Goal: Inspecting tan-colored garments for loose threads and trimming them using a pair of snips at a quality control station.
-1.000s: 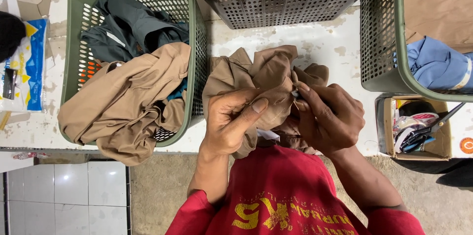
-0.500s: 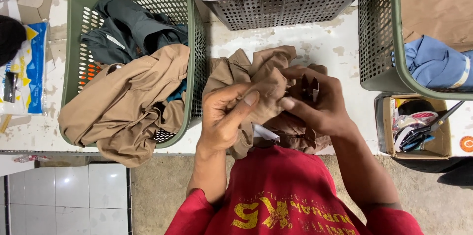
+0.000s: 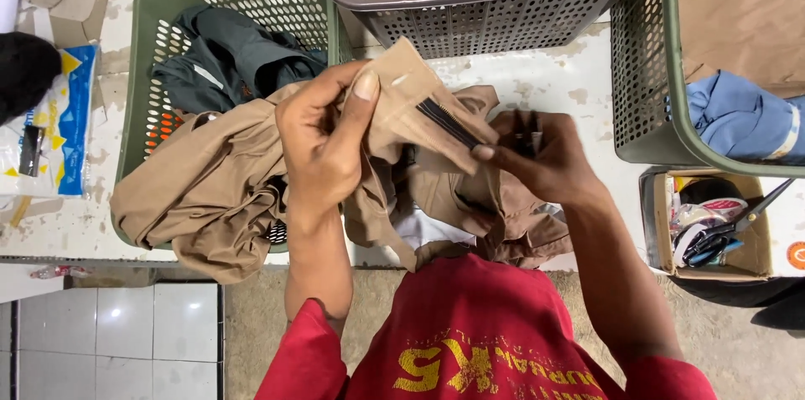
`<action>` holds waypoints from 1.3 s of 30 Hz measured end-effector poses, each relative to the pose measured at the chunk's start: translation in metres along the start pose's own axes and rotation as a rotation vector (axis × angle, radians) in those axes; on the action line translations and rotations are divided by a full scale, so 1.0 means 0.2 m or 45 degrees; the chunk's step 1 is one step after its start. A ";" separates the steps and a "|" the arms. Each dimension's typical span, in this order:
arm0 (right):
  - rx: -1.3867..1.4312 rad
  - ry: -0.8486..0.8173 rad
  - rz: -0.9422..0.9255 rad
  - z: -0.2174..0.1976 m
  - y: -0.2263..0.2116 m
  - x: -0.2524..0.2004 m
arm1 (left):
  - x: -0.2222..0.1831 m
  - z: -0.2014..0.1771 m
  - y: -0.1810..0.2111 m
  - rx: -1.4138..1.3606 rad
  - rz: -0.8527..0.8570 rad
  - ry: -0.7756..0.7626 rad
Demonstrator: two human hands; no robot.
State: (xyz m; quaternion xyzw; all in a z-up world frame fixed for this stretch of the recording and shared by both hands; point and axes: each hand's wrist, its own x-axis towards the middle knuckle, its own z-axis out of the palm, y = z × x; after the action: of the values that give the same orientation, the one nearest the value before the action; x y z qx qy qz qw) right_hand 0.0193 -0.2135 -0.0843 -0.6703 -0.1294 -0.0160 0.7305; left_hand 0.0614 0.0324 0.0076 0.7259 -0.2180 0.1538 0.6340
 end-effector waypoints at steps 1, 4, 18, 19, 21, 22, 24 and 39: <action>-0.002 0.002 0.000 -0.02 -0.01 0.00 | 0.01 0.01 0.00 -0.003 0.000 -0.001; 0.048 0.059 -0.059 -0.04 -0.06 -0.03 | 0.00 0.02 -0.01 -0.066 -0.062 0.012; 0.139 0.087 0.041 0.08 -0.12 0.05 | 0.06 -0.04 0.08 0.006 0.005 -0.123; 0.138 0.086 0.036 0.11 -0.15 0.05 | 0.09 -0.03 0.10 0.007 0.010 -0.121; -0.260 0.139 0.039 0.17 -0.20 0.06 | 0.13 -0.01 0.13 0.159 0.119 -0.165; -0.259 0.137 0.036 0.19 -0.08 0.01 | 0.13 0.00 0.13 0.161 0.122 -0.164; -0.895 0.372 -0.595 0.20 0.16 -0.08 | 0.13 0.02 0.13 0.380 0.162 -0.114; -0.070 0.026 0.352 -0.12 -0.14 -0.08 | 0.32 -0.08 -0.22 0.016 -0.262 -0.035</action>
State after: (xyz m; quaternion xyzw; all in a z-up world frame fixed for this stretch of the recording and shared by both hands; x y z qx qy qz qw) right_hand 0.0016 -0.2435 -0.0612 -0.7014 -0.0281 0.0745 0.7083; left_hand 0.1391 0.0448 0.0038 0.7505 -0.1500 0.0795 0.6387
